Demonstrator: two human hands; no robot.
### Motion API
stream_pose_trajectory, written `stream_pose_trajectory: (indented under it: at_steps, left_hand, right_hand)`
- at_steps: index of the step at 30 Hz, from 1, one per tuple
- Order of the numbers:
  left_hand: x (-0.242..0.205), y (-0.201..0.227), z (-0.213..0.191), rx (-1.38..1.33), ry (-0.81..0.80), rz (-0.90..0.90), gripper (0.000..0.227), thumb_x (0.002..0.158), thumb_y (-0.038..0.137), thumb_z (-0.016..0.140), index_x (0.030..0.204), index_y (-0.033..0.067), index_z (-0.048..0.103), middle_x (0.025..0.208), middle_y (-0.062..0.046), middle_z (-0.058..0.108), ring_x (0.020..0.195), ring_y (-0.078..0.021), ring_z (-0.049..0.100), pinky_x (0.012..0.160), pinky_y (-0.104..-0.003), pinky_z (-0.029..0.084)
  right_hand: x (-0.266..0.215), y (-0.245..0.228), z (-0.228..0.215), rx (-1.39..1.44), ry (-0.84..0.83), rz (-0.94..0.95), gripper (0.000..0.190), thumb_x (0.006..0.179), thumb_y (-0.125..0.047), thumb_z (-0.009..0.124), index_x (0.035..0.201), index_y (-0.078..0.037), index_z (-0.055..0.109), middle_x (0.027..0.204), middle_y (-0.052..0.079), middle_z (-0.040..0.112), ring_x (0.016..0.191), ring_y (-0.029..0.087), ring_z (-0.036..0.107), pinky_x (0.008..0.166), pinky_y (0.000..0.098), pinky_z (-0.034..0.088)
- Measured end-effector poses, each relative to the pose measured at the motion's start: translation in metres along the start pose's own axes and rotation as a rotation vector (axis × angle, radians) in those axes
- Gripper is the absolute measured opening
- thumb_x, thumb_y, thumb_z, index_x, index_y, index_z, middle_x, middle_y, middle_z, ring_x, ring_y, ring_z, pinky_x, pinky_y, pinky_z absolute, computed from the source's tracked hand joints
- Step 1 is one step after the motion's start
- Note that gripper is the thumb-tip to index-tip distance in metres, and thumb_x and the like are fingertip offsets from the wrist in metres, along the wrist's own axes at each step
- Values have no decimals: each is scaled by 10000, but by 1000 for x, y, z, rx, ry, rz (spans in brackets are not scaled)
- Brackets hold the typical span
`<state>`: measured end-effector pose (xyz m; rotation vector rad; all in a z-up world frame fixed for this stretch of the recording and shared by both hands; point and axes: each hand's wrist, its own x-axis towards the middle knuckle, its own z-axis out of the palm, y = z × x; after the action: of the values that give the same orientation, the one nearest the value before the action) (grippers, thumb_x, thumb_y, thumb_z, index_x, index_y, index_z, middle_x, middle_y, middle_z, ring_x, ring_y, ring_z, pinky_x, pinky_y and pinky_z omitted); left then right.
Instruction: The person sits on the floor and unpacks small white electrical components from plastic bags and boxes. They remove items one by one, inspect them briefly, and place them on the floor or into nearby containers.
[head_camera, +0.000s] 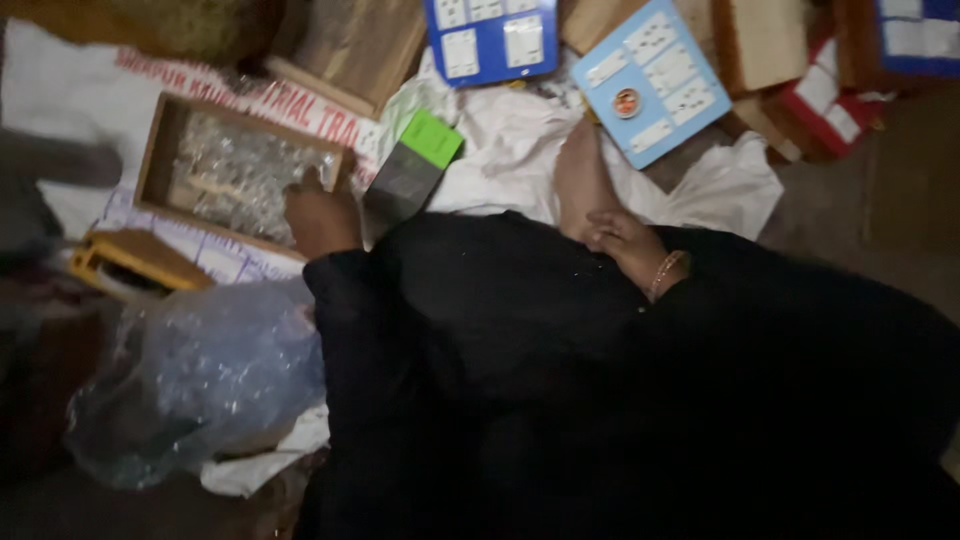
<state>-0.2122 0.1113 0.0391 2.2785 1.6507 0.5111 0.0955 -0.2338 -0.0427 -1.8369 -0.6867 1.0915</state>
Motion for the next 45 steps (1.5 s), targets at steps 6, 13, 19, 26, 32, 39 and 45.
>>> stream_pose_trajectory:
  at_steps: [6, 13, 19, 26, 32, 39, 45]
  left_hand:
    - [-58, 145, 27, -515, -303, 187, 439, 897, 274, 716, 1266, 42, 662, 1202, -245, 694, 1111, -413, 670, 939, -449, 536]
    - [-138, 239, 41, -634, -941, 516, 392, 882, 304, 711, 1174, 44, 684, 1066, -227, 732, 1012, -405, 698, 891, -450, 538]
    - [-121, 222, 108, -690, -1150, 569, 370, 879, 275, 737, 1153, 26, 733, 1078, -213, 754, 1007, -338, 736, 908, -396, 552]
    - [-116, 218, 137, -886, -1184, 523, 388, 886, 208, 728, 1222, 19, 683, 1185, -153, 717, 1060, -280, 712, 935, -362, 542]
    - [-118, 219, 141, -885, -1213, 488, 445, 859, 202, 734, 1260, 26, 656, 1164, -153, 722, 1070, -285, 715, 941, -364, 545]
    - [-119, 213, 145, -819, -1166, 565, 430, 882, 242, 725, 1244, 16, 678, 1231, -167, 700, 1124, -309, 695, 980, -363, 517]
    - [-114, 213, 140, -707, -1226, 512, 414, 890, 300, 721, 1198, 23, 701, 1166, -172, 727, 1096, -312, 699, 963, -362, 512]
  right_hand:
    - [13, 15, -38, 504, 420, 70, 469, 1006, -183, 622, 1436, -44, 497, 1236, 102, 656, 1093, 225, 639, 890, 336, 493]
    - [32, 35, -82, 668, 452, 105, 523, 992, -281, 561, 1464, -86, 449, 1333, 115, 636, 1262, 244, 601, 1026, 364, 467]
    - [60, 19, -86, 627, 381, 258, 573, 1030, -447, 479, 1458, -67, 464, 1379, 128, 629, 1320, 244, 558, 1122, 391, 386]
    - [86, 7, -84, 751, 366, 312, 526, 1015, -444, 517, 1404, -92, 542, 1367, 95, 621, 1284, 234, 550, 1147, 406, 365]
    - [81, -10, -76, 843, 352, 273, 487, 1008, -410, 581, 1397, -119, 543, 1350, 84, 619, 1249, 222, 579, 1109, 404, 405]
    - [58, -49, -62, 853, 457, -45, 517, 999, -347, 589, 1427, -77, 486, 1357, 96, 627, 1248, 253, 624, 1074, 449, 500]
    - [46, -81, -114, 1208, 672, -353, 665, 1025, -344, 634, 1546, -10, 392, 1482, 158, 571, 1383, 298, 551, 1179, 469, 462]
